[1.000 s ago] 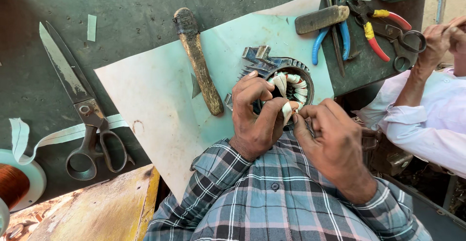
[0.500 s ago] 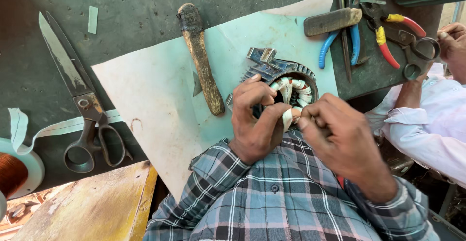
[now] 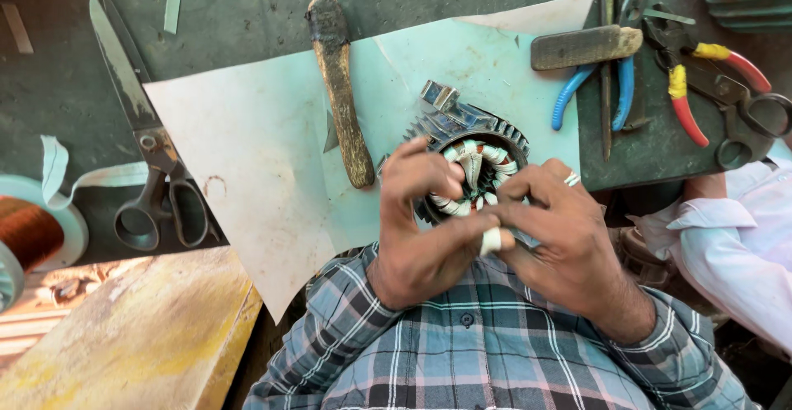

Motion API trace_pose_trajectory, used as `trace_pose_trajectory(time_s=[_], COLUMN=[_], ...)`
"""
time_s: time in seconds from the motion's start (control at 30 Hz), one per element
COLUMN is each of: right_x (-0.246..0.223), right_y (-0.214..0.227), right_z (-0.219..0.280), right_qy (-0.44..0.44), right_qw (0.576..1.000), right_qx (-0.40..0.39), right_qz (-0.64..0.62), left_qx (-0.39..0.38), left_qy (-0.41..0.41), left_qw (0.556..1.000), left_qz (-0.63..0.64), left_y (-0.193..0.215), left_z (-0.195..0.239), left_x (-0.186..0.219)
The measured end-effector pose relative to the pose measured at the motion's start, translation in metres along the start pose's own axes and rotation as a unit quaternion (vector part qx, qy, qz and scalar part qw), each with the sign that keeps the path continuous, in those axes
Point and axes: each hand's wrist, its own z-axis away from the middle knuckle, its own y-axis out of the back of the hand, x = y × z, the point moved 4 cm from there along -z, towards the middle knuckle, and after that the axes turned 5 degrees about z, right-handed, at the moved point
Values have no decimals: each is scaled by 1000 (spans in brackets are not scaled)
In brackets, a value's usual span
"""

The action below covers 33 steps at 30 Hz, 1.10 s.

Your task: The person wraps a white insulating tape around the copper windings of a motor stator. They use a screwdriver to tuck the tape into the slots and secure the windings.

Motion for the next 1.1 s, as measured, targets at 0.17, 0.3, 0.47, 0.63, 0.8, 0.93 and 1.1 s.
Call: trace_pose_trajectory(time_s=[0.17,0.3,0.47,0.63,0.8,0.93,1.1], right_x=[13,12,-3,-9,-8,-8,-19], right_y=[-3,-1,8,12,9,7,1], right_z=[8,9,16,16,7,-1,-4], right_qy=[22,107,223,258,206,144,205], right_qw=[994,989,974,966,976,984,967], right_qx=[25,44,33,5,64,78,129], right_qz=[-103,-86,-8,10,-20,-73,-77], left_qx=[-67,-79,-64,-58,-36,-12,-4], left_qy=[-6,86,130,99,50,27,26], left_qw=[997,988,986,990,995,997,996], left_qz=[-26,-101,-77,-76,-73,-73,-87], left_y=[8,13,9,5,4,-1,-6], left_z=[16,24,31,29,23,12,2], left_x=[17,10,5,4,-2,-1,8])
